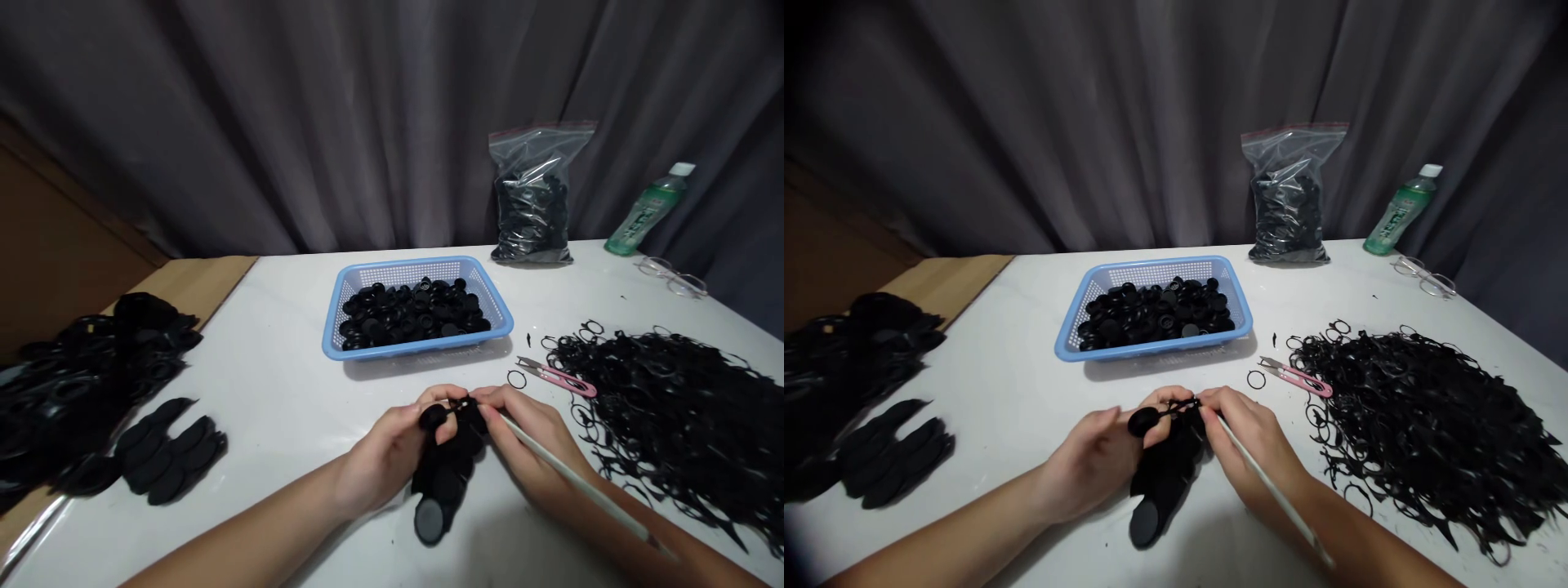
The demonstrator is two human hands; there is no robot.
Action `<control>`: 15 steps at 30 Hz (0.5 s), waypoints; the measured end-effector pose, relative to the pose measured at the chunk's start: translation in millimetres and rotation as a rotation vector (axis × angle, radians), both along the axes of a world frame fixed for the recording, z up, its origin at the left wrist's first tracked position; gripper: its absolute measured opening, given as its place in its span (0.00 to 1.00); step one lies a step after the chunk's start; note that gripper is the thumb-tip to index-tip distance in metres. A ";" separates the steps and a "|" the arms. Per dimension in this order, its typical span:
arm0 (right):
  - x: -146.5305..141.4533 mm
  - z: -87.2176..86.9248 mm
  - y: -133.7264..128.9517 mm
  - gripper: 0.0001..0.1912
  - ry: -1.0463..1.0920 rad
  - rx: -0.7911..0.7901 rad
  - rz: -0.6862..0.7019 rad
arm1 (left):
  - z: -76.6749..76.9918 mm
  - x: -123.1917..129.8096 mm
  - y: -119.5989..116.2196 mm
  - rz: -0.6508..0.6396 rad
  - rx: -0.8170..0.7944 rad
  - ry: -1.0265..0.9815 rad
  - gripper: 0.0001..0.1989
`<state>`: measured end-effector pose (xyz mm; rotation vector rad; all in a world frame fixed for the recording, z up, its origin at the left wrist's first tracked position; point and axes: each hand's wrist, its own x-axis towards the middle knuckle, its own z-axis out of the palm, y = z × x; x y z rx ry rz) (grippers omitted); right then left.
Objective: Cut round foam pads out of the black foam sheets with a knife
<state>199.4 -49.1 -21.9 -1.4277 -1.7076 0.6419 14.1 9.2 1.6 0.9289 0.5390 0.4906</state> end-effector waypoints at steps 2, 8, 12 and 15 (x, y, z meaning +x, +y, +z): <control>-1.6 1.0 -2.2 0.09 0.011 0.006 0.023 | -0.3 -0.2 1.7 0.126 0.192 0.156 0.23; 1.0 -0.6 -4.7 0.09 -0.024 -0.051 -0.039 | -0.5 -19.9 8.7 0.324 0.896 0.449 0.20; 2.5 -5.5 -3.1 0.12 -0.075 -0.133 -0.075 | 3.1 -30.7 12.7 0.387 0.949 0.304 0.16; 3.0 -6.4 -1.5 0.13 -0.112 -0.138 -0.110 | 0.7 -29.9 15.2 0.386 0.755 0.290 0.15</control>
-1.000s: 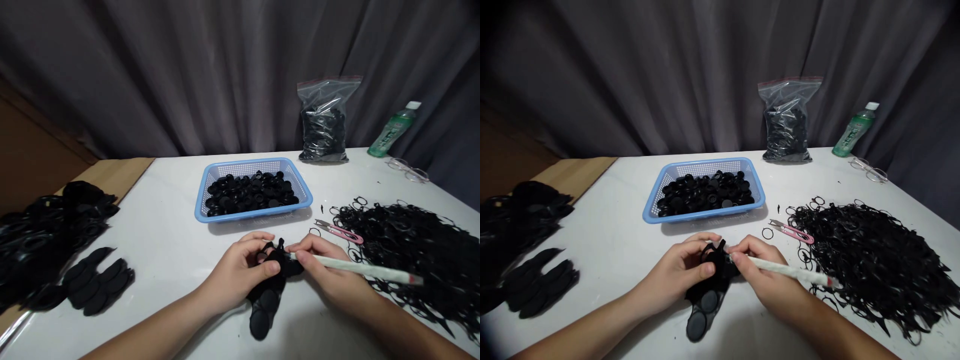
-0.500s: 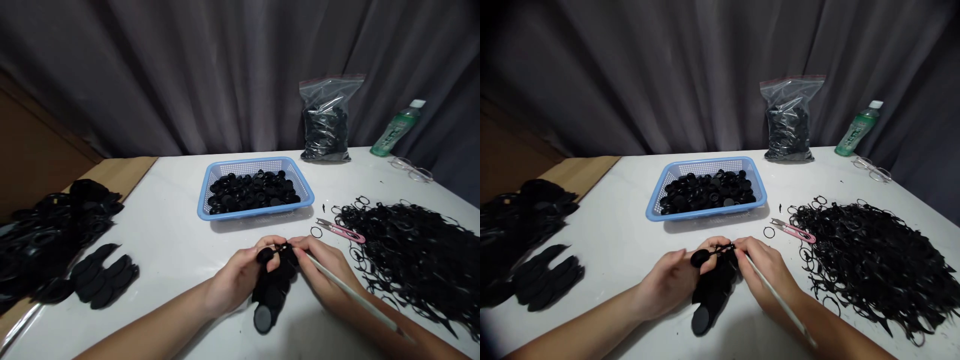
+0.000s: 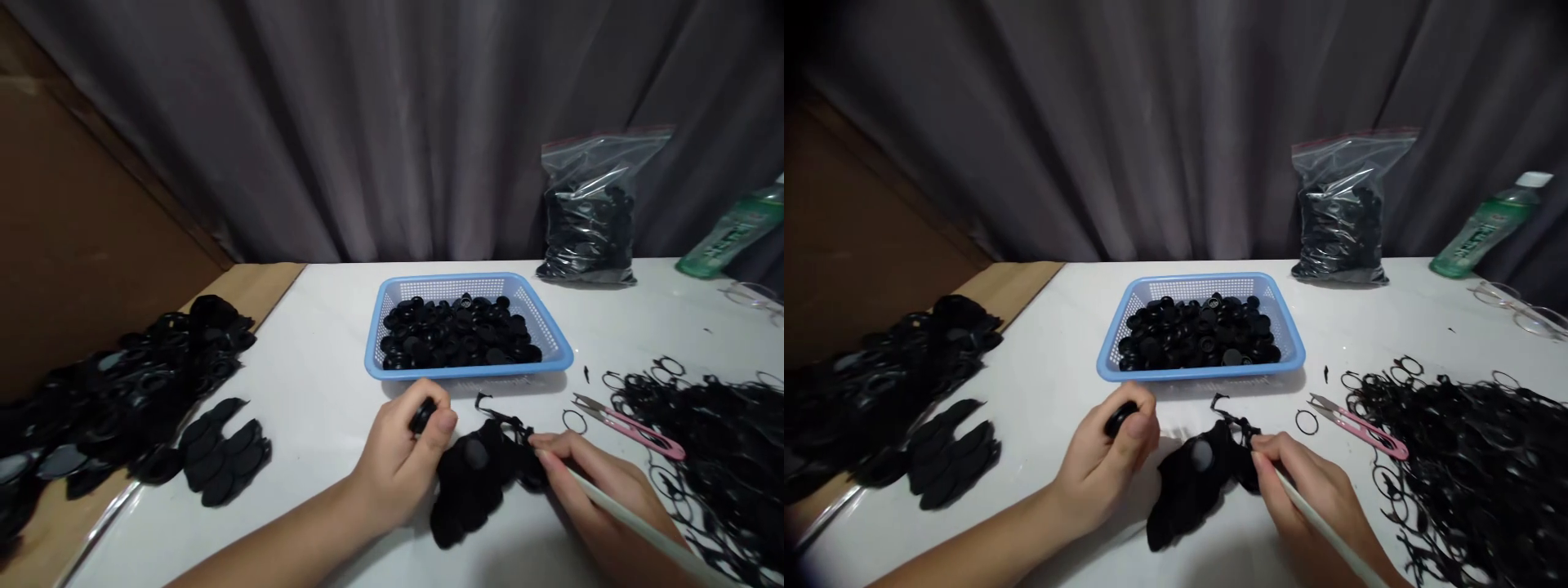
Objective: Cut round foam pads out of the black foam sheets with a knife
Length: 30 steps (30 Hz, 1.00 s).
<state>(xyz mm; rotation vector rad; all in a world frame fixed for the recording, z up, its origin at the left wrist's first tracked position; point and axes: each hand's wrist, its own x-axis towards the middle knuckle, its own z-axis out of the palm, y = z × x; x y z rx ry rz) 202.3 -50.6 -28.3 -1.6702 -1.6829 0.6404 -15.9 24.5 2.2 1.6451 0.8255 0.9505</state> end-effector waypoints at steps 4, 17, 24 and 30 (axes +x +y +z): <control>10.2 3.3 1.3 0.09 -0.127 0.171 -0.010 | -12.0 8.0 -0.9 -0.108 -0.320 -0.251 0.21; -32.9 56.7 105.5 0.10 -0.006 0.126 0.299 | -9.3 12.8 -1.9 0.152 -0.276 -0.239 0.19; -56.6 50.1 133.5 0.15 0.071 0.053 0.322 | -10.4 14.7 6.2 0.250 -0.394 -0.392 0.19; -51.6 42.9 135.8 0.13 0.273 0.011 0.290 | -9.8 12.7 9.0 0.272 -0.341 -0.391 0.19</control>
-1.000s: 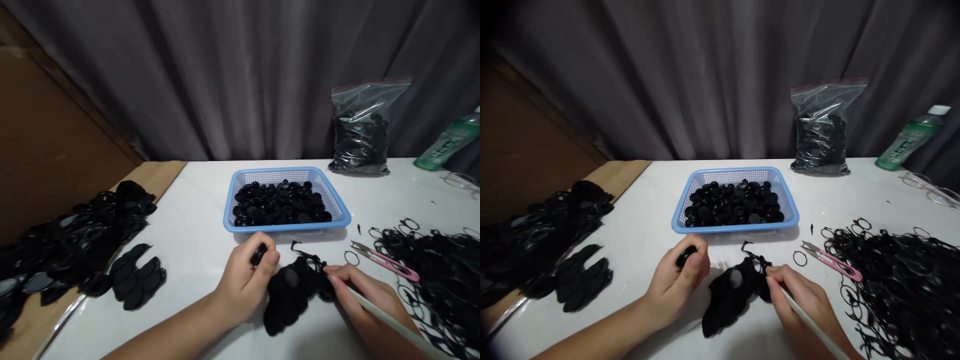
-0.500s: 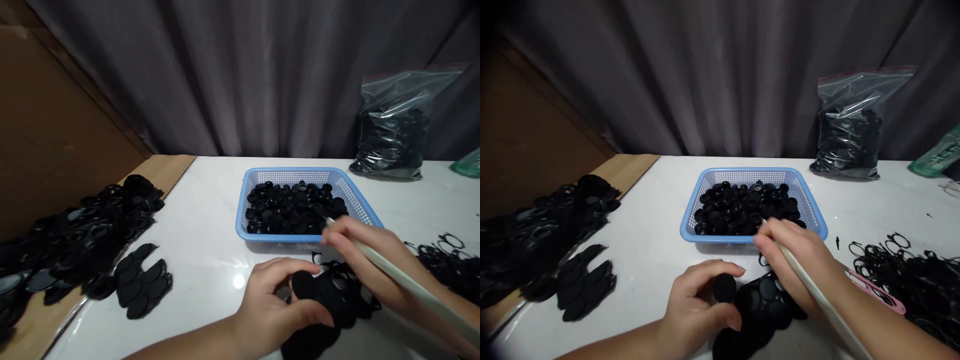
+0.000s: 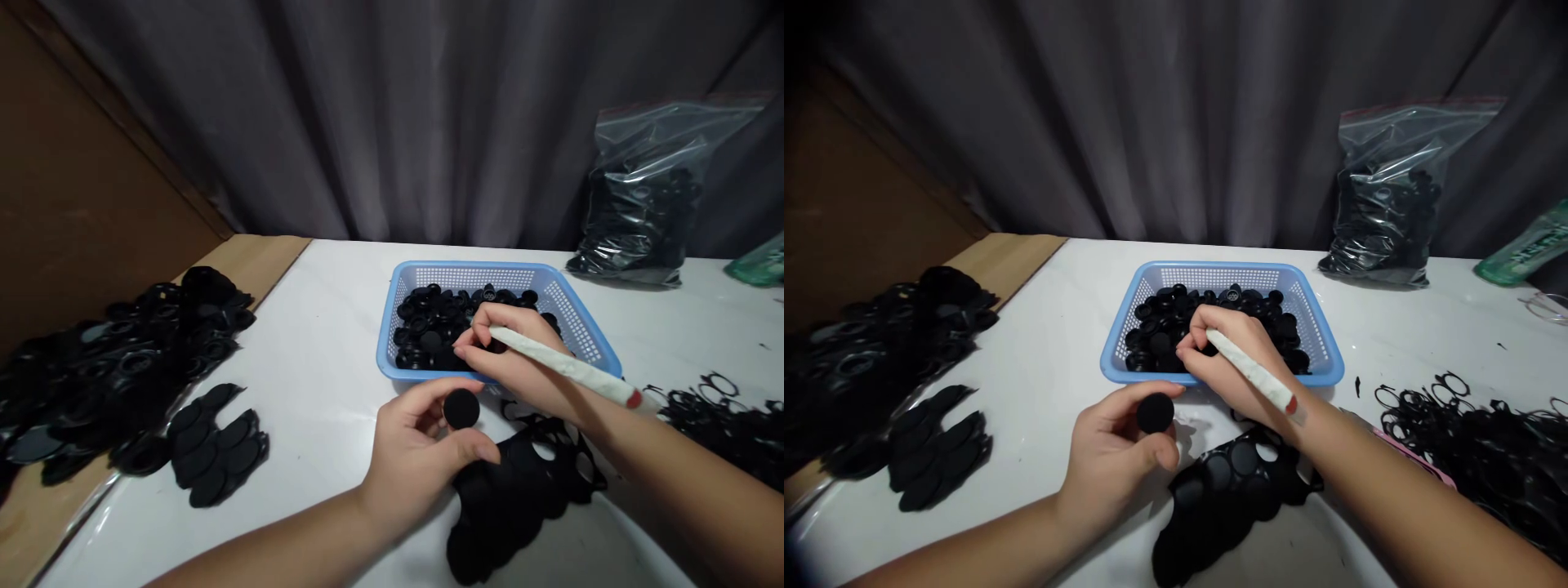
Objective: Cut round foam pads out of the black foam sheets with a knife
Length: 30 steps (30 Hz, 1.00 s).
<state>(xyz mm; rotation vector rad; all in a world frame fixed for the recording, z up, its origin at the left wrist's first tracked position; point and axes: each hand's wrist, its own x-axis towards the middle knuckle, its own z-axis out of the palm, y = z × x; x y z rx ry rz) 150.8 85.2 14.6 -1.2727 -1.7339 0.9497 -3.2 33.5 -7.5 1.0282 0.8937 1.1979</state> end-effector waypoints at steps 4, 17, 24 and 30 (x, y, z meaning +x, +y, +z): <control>2.1 1.0 0.3 0.13 0.085 -0.028 -0.054 | -1.2 0.0 1.9 -0.010 0.020 0.013 0.16; 0.6 14.1 -5.3 0.13 -0.171 -0.010 0.100 | -14.3 -7.1 3.5 -0.011 0.063 -0.035 0.14; 0.6 9.9 -8.1 0.15 -0.006 -0.020 0.060 | -8.9 -2.6 7.2 0.008 -0.002 -0.234 0.19; 2.5 8.3 -15.2 0.18 0.537 -0.255 0.034 | -2.4 -2.2 10.9 0.022 -0.023 -0.296 0.15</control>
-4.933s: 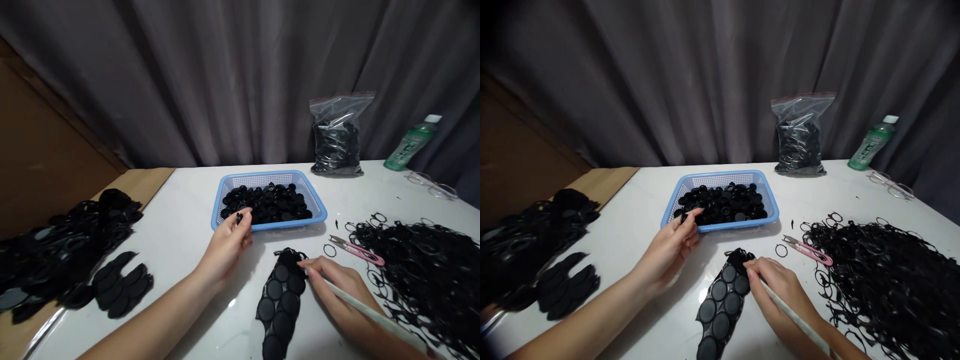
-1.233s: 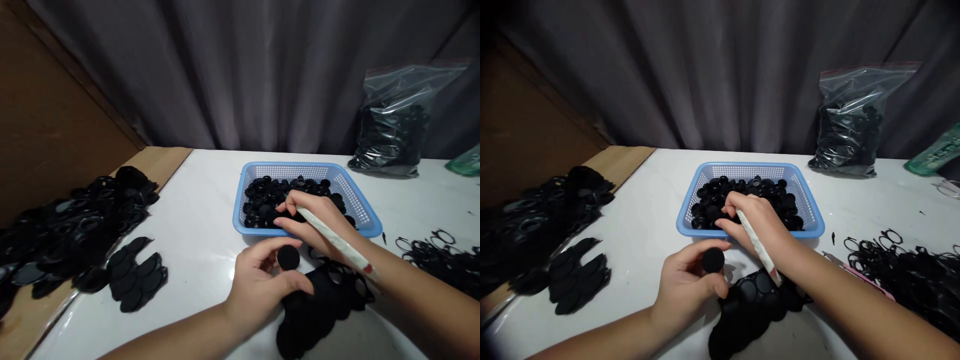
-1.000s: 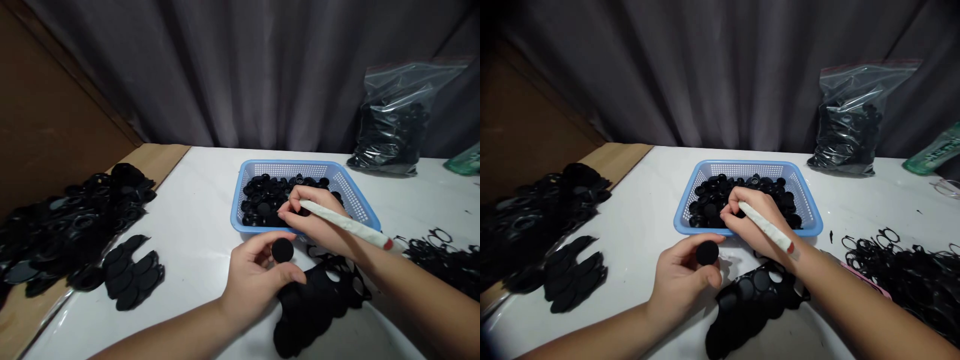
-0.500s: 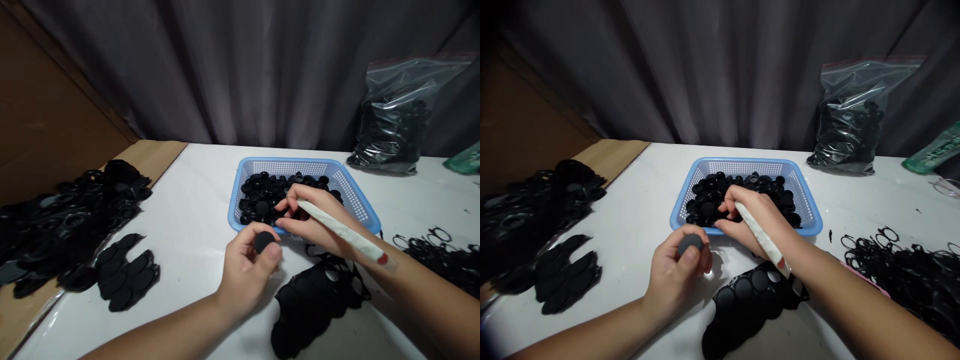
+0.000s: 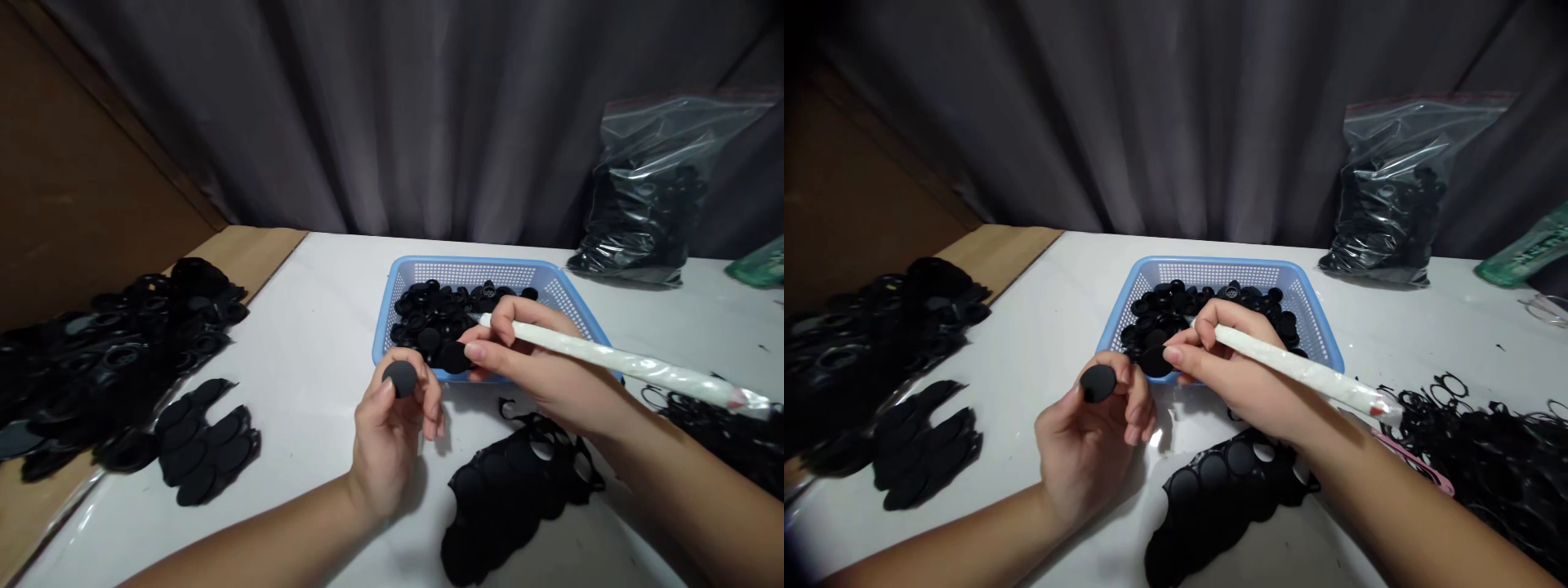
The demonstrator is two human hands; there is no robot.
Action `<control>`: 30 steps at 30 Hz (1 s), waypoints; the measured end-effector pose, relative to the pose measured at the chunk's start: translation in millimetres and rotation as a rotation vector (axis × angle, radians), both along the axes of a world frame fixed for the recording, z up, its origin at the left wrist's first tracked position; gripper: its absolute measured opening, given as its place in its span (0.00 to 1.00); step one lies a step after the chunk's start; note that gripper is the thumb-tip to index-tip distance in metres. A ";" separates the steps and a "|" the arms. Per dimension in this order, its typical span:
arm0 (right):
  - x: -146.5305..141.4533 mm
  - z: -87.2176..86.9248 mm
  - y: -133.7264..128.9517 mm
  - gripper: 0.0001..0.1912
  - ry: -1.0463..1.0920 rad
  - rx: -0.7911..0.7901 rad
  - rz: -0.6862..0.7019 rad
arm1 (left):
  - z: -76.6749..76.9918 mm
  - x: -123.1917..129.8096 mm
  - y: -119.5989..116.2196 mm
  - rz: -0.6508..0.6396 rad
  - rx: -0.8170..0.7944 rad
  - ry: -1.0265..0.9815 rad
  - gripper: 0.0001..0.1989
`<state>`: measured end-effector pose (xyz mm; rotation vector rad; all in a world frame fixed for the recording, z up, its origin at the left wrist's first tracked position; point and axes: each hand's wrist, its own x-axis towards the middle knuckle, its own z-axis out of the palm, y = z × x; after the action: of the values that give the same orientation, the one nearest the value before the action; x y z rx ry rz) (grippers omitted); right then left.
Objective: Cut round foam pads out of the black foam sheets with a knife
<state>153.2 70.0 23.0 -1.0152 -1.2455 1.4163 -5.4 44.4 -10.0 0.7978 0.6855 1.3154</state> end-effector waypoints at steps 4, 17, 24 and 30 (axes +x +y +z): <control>-2.8 0.1 -3.2 0.18 0.201 -0.094 0.049 | 1.5 -2.9 1.3 0.036 0.016 0.054 0.10; -2.2 -3.5 -0.2 0.19 0.324 -0.163 -0.039 | 17.6 0.8 5.1 0.018 -0.153 -0.149 0.21; -1.0 -6.6 4.8 0.18 0.331 -0.198 -0.044 | 18.8 0.6 6.0 -0.006 -0.141 -0.173 0.24; -1.2 -6.7 5.3 0.18 0.328 -0.202 -0.042 | 17.4 0.7 5.9 -0.001 -0.126 -0.149 0.24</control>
<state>152.0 75.2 16.2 -0.8910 -0.8514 1.6241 -4.6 50.3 7.5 0.5917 0.6426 1.3033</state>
